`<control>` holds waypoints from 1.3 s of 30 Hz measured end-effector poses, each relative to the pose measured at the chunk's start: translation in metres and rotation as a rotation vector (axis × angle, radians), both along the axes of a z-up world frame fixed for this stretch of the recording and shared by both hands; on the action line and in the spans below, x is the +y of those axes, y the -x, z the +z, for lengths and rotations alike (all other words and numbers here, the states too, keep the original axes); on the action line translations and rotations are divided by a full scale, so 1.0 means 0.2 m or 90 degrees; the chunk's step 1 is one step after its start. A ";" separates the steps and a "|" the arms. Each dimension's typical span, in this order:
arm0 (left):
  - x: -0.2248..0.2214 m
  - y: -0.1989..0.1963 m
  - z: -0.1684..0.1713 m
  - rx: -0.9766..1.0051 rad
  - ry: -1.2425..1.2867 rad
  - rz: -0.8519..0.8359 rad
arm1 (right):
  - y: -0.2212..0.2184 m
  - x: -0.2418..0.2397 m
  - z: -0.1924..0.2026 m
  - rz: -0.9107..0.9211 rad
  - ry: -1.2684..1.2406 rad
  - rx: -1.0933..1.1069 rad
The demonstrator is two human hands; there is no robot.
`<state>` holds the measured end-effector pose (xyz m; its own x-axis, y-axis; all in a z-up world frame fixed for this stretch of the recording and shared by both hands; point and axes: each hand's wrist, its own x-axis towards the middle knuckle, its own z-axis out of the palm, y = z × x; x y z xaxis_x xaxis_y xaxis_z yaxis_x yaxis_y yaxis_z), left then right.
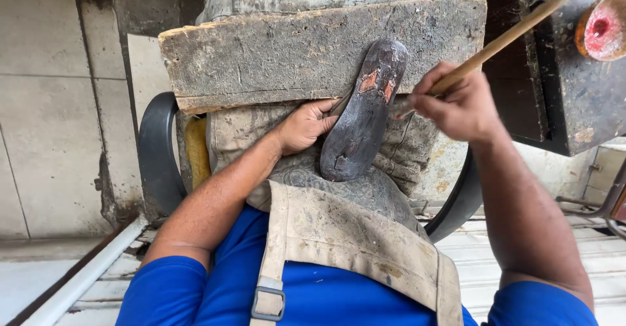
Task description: Applying adhesive to a shoe sole and a repair patch using a brush
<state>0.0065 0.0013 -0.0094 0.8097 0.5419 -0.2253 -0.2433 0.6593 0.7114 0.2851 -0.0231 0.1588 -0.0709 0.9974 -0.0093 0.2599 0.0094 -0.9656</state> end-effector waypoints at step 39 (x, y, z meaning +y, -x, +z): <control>-0.01 0.03 0.03 -0.017 -0.021 -0.031 | 0.15 -0.02 0.04 -0.046 0.071 -0.019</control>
<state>0.0010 -0.0012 -0.0025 0.8406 0.5090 -0.1852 -0.2314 0.6466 0.7269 0.2544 -0.0278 0.1661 0.0036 0.9925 -0.1220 0.2844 -0.1180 -0.9514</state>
